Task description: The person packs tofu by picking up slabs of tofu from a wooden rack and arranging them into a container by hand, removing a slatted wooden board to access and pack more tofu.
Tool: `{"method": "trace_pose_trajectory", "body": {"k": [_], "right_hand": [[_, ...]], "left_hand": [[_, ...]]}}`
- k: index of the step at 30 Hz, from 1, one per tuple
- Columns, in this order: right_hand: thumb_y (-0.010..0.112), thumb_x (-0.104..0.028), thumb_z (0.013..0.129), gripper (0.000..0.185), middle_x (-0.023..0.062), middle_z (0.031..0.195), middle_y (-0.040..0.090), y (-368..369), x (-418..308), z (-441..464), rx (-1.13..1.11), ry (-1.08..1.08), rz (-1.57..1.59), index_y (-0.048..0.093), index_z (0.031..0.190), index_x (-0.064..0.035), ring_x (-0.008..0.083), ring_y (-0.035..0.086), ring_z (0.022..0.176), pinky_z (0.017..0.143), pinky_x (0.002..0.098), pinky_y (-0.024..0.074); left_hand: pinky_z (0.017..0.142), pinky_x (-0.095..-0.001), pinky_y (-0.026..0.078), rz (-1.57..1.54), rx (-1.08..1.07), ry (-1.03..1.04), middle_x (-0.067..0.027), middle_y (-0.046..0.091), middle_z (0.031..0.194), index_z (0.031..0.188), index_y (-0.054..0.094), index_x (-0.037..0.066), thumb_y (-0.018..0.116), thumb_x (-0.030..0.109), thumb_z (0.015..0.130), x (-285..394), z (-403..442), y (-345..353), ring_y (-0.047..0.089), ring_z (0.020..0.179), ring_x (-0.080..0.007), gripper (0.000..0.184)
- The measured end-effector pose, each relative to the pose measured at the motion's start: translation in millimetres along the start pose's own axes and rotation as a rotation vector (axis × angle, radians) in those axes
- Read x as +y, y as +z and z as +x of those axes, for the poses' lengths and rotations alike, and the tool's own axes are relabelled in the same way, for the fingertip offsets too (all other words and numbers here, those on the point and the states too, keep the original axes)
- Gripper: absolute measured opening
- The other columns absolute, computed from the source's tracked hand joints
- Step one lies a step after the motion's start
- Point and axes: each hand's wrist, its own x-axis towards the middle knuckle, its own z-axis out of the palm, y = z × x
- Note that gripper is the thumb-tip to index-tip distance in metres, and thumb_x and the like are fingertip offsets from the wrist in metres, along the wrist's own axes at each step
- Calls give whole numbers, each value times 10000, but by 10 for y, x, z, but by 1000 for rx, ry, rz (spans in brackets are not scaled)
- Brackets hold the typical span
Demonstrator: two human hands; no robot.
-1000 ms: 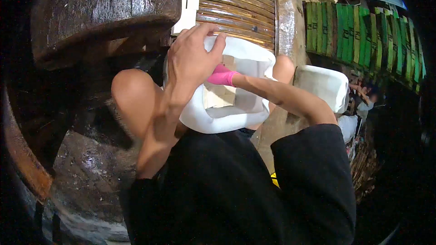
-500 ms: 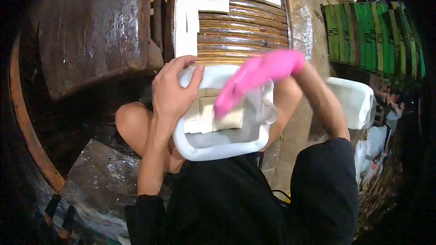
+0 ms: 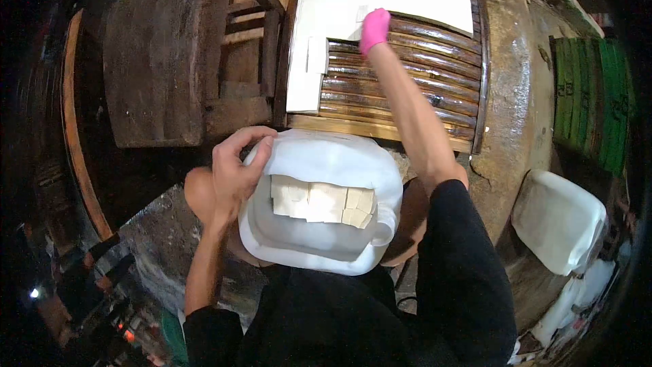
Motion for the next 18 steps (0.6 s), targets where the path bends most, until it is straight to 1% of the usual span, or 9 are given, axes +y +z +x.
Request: {"method": "trace_pose_trajectory", "body": {"k": [1, 2, 4, 6, 8, 9, 12, 15, 18], "right_hand": [[358, -331, 987, 375, 165, 1132, 578, -63, 89, 291, -168, 99, 138, 498, 1142, -19, 305, 566, 1064, 942, 402, 452], [382, -324, 977, 314, 129, 952, 573, -134, 142, 477, -331, 195, 281, 511, 949, -39, 308, 576, 914, 856, 408, 481], [368, -388, 967, 478, 165, 1199, 581, -316, 146, 667, -489, 289, 186, 483, 1208, 8, 319, 574, 1096, 960, 441, 454], [368, -429, 950, 596, 185, 1310, 586, -229, 35, 544, -607, 401, 262, 482, 1325, 20, 341, 566, 1188, 1017, 476, 431], [381, -448, 926, 593, 190, 1285, 587, -254, -167, 195, -669, 541, 499, 508, 1299, -5, 374, 551, 1190, 1027, 512, 411], [352, -486, 920, 710, 205, 1448, 470, -259, -247, 40, -717, 541, 495, 400, 1437, -2, 403, 444, 1326, 1105, 564, 312], [337, -517, 922, 730, 201, 1467, 443, -321, -285, -63, -679, 520, 499, 392, 1442, -8, 405, 417, 1342, 1117, 571, 283], [335, -524, 927, 728, 193, 1469, 442, -539, -423, -157, -695, 461, 473, 389, 1444, -14, 398, 428, 1336, 1128, 556, 277], [322, -524, 933, 715, 190, 1453, 462, -658, -922, -615, -517, 262, 184, 393, 1440, -26, 384, 446, 1325, 1130, 558, 281]], "left_hand": [[832, -300, 506, 4, 5, -2, -124, 719, 918, 991, 708, -13, 645, 125, 878, 22, 12, 8, 668, 868, -177, 189], [833, -300, 506, -23, -3, 21, -121, 719, 921, 994, 707, -17, 644, 122, 880, -115, 57, 34, 668, 871, -177, 190], [834, -300, 507, -41, -15, 28, -117, 720, 925, 998, 706, -19, 642, 122, 885, -243, 97, 55, 668, 872, -177, 192], [832, -302, 509, -25, -17, 4, -114, 720, 926, 1001, 708, -17, 642, 129, 889, -205, 97, 39, 668, 870, -177, 196], [828, -304, 511, -2, -23, -27, -115, 722, 922, 998, 709, -16, 640, 136, 891, -79, 87, 12, 670, 861, -180, 199], [826, -304, 513, 5, -29, -41, -116, 723, 920, 996, 709, -16, 639, 140, 892, -44, 87, -5, 671, 856, -182, 200], [816, -301, 516, -63, -8, 27, -118, 724, 906, 995, 707, -19, 639, 147, 894, -174, 150, 43, 673, 845, -178, 205], [811, -301, 518, -161, 8, 44, -129, 727, 909, 993, 713, -8, 656, 180, 893, -424, 181, 113, 679, 856, -163, 221], [838, -287, 501, -177, -16, 40, -102, 719, 942, 1017, 714, -1, 635, 192, 922, -392, 161, 64, 651, 891, -137, 230]]}}
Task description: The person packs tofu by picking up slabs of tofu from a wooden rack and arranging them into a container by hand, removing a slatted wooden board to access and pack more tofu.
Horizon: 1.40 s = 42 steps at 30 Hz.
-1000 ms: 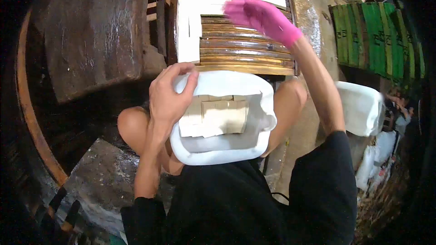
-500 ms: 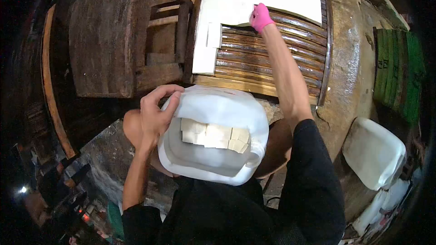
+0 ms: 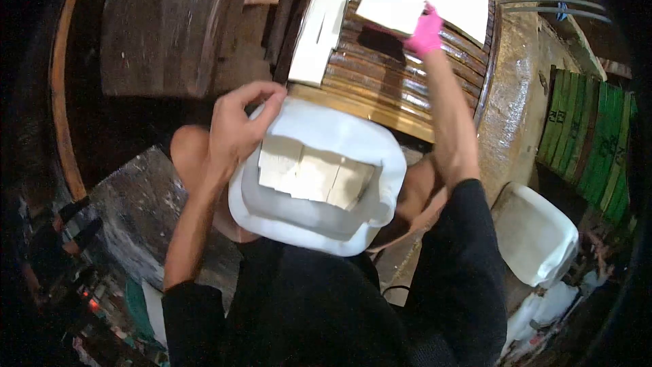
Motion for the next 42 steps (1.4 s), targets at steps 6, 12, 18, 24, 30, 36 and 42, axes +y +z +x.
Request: {"method": "trace_pose_trajectory", "body": {"k": [6, 12, 18, 24, 30, 36, 42], "right_hand": [[430, -526, 920, 767, 198, 1557, 260, 258, -654, -1549, -650, 132, 236, 242, 1529, -100, 484, 270, 1397, 975, 789, 315], [669, -619, 750, 891, 191, 1472, 384, 613, 39, -2822, -276, 136, 214, 399, 1460, -152, 423, 331, 1365, 1072, 636, 324], [544, -576, 819, 807, 175, 1267, 568, 851, 139, -3176, -384, 586, -695, 500, 1319, 56, 278, 534, 1170, 1024, 393, 401], [493, -422, 931, 422, 63, 982, 657, 1167, 1576, -2549, -203, 1069, -887, 652, 1084, -62, 178, 612, 875, 802, 318, 477], [484, -430, 929, 446, 79, 1003, 668, 730, 1638, -2054, -47, 862, -1207, 653, 1105, -57, 203, 626, 892, 809, 333, 485], [475, -439, 927, 470, 96, 1023, 678, 396, 1746, -2125, 56, 702, -1654, 653, 1126, -52, 228, 641, 910, 815, 348, 493], [466, -447, 926, 495, 113, 1043, 688, 195, 1981, -2252, 124, 658, -1920, 654, 1148, -46, 253, 655, 927, 821, 363, 501]], "left_hand": [[842, -286, 498, -144, -51, 50, -76, 725, 967, 1047, 708, 2, 660, 219, 918, -124, -45, -29, 646, 904, -125, 258], [832, -306, 507, -257, -12, 162, -104, 725, 966, 1059, 711, 51, 667, 252, 903, -284, -122, -27, 681, 911, -183, 258], [862, -383, 512, -197, 64, 264, -116, 718, 974, 1004, 717, 90, 647, 300, 880, -375, -143, 18, 667, 957, -315, 254], [806, -445, 509, -287, 117, 347, -150, 702, 917, 926, 698, 60, 632, 335, 870, -460, -139, 112, 642, 869, -376, 288], [855, -409, 507, -246, 62, 316, -118, 712, 998, 993, 714, 93, 629, 323, 887, -451, -182, 5, 646, 960, -337, 267], [860, -417, 505, -177, 70, 323, -114, 709, 1020, 1009, 714, 108, 617, 345, 899, -442, -178, 35, 644, 972, -330, 279], [848, -431, 502, -179, 76, 352, -127, 703, 997, 1011, 713, 102, 612, 352, 901, -459, -198, 29, 641, 951, -346, 291]]}}
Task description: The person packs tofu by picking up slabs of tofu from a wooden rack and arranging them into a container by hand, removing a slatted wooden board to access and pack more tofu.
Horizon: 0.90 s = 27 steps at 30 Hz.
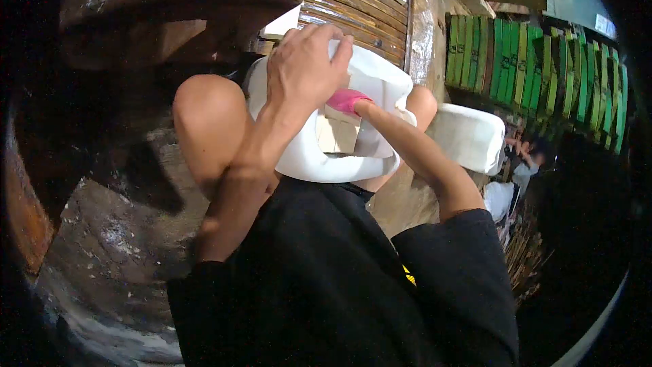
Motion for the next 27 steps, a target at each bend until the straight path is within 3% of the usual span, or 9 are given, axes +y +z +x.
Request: {"method": "trace_pose_trajectory", "body": {"k": [5, 8, 9, 13, 16, 18, 20, 21, 27], "right_hand": [[461, -455, 918, 521, 161, 1110, 696, 8, -3, -129, -13, 62, -120, 676, 1154, -43, 336, 677, 979, 852, 420, 517], [489, -438, 897, 468, 165, 1097, 701, -193, -83, -263, 107, -77, -383, 729, 1049, -66, 347, 678, 988, 832, 448, 524], [546, -413, 866, 426, 183, 936, 714, -205, -60, -300, 188, -166, -378, 738, 922, -36, 377, 677, 904, 806, 461, 519], [609, -207, 774, 223, 202, 902, 708, 150, 217, 80, 108, -451, -604, 740, 854, -45, 381, 683, 840, 730, 472, 535], [609, -215, 782, 211, 201, 889, 706, 243, 199, 136, 108, -501, -765, 738, 827, -55, 384, 681, 839, 734, 470, 539], [569, -189, 834, 207, 189, 850, 704, -140, -93, -654, 232, -736, -513, 725, 806, -56, 384, 682, 810, 759, 474, 538], [531, -218, 924, 253, 200, 987, 700, -521, -412, -1177, -21, -514, -435, 737, 933, -71, 371, 670, 902, 832, 460, 530], [510, -233, 944, 267, 181, 1045, 683, -786, -369, -1286, -103, -621, -251, 708, 999, -62, 341, 646, 964, 878, 439, 501], [430, -278, 1036, 422, 92, 1338, 593, -2185, 1180, -1171, -447, -1069, 979, 555, 1331, -4, 194, 530, 1261, 1096, 333, 375]], "left_hand": [[849, -429, 501, 10, -34, -4, -141, 697, 1023, 1010, 712, 107, 602, 346, 911, 22, -8, -14, 641, 974, -353, 281], [852, -429, 503, -4, -15, 4, -149, 698, 1025, 1017, 711, 106, 601, 347, 913, 0, -10, 5, 644, 975, -360, 285], [853, -427, 504, 8, -20, -9, -152, 698, 1023, 1021, 711, 103, 602, 351, 913, 5, -15, 9, 646, 976, -359, 291], [851, -417, 508, 30, -38, -38, -167, 700, 1014, 1034, 712, 91, 608, 369, 915, 62, 4, -20, 655, 976, -358, 320], [848, -389, 509, 54, -60, -75, -183, 698, 1023, 1042, 711, 64, 606, 365, 931, 118, 12, -60, 669, 982, -349, 337], [846, -379, 508, 43, -56, -61, -185, 698, 1028, 1043, 709, 52, 603, 354, 938, 122, 11, -53, 673, 988, -347, 336], [856, -404, 496, 64, -51, -87, -176, 693, 1026, 1028, 698, 43, 587, 321, 943, 180, 9, -51, 651, 979, -357, 311], [861, -417, 489, 74, -53, -104, -172, 691, 1026, 1021, 692, 38, 580, 304, 945, 216, 3, -54, 640, 975, -362, 299], [878, -405, 471, 383, -195, 46, -153, 674, 1030, 1060, 666, 19, 561, 278, 970, 531, 136, 55, 615, 979, -346, 293]]}}
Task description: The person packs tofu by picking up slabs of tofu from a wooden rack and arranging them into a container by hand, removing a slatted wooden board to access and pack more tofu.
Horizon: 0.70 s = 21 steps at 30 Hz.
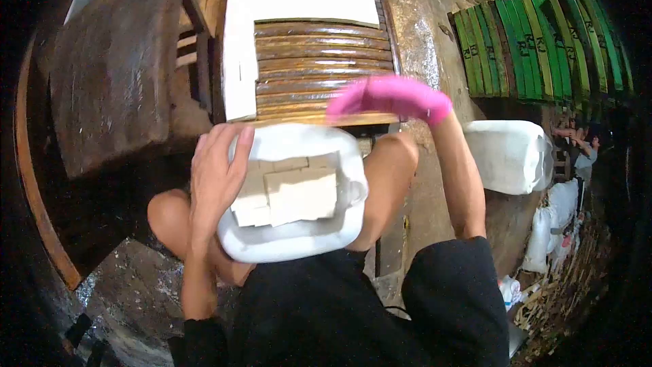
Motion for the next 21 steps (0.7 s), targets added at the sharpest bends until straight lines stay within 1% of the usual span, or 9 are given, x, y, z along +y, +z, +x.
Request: {"method": "trace_pose_trajectory", "body": {"k": [5, 8, 11, 13, 15, 16, 18, 20, 21], "right_hand": [[520, -302, 988, 346, 34, 1027, 644, -2760, 1079, -4, 1180, -253, 180, 634, 1163, -27, 170, 576, 920, 875, 331, 456], [453, -278, 1001, 339, 43, 1022, 663, -4750, 2098, 394, 1213, -123, 86, 644, 1150, -40, 148, 579, 892, 819, 301, 468], [452, -438, 980, 501, 83, 1114, 642, -4289, 1575, 674, 1339, -31, -75, 624, 1180, -12, 196, 544, 1105, 997, 346, 382], [384, -333, 975, 554, 136, 1541, 349, -4676, 1768, 1099, 1381, 270, -767, 382, 1468, -81, 382, 268, 1433, 1088, 645, 226], [386, -338, 972, 550, 104, 1523, 360, -4165, 1770, 1439, 1577, 334, -1006, 349, 1479, -126, 385, 201, 1446, 1116, 611, 197], [390, -284, 966, 408, 138, 1242, 583, -4040, 1742, 1607, 1822, 161, -1185, 547, 1279, -75, 315, 506, 1214, 978, 498, 402], [394, -252, 965, 252, 78, 935, 543, -4114, 1643, 1669, 1771, -50, -724, 585, 1006, -93, 232, 476, 881, 746, 413, 384], [399, -220, 963, 340, 17, 628, 503, -4628, 1801, 1578, 1353, -437, 386, 623, 733, -110, 149, 445, 547, 515, 327, 366], [393, -276, 976, 362, 95, 818, 636, -4988, 1979, 1297, 990, -419, 23, 650, 956, -21, 221, 600, 711, 660, 359, 485]], "left_hand": [[880, -397, 469, 146, -10, -76, -142, 674, 1020, 1010, 687, 27, 597, 265, 944, 86, 77, 118, 612, 977, -331, 262], [875, -385, 479, 171, 14, -146, -129, 684, 994, 966, 695, 25, 640, 202, 903, 156, 134, 133, 627, 964, -318, 196], [877, -376, 481, 188, 20, -156, -130, 690, 989, 964, 698, 24, 652, 179, 882, 205, 180, 158, 635, 962, -312, 181], [879, -373, 484, 186, 7, -180, -130, 695, 991, 968, 699, 21, 656, 160, 869, 201, 223, 153, 641, 965, -312, 176], [882, -372, 487, 194, 3, -197, -133, 698, 997, 974, 698, 17, 660, 145, 856, 207, 237, 154, 646, 968, -313, 178], [883, -372, 488, 205, 4, -201, -136, 700, 1002, 978, 698, 14, 660, 139, 851, 211, 258, 160, 648, 970, -315, 182], [886, -374, 490, 231, -8, -230, -141, 702, 1009, 984, 698, 10, 662, 127, 839, 268, 276, 179, 651, 971, -318, 191], [888, -376, 492, 264, -15, -265, -147, 703, 1014, 989, 699, 6, 663, 115, 825, 358, 318, 176, 653, 972, -319, 200], [889, -377, 492, 267, -19, -264, -147, 704, 1013, 991, 699, 7, 664, 111, 822, 345, 333, 190, 654, 968, -319, 202]]}}
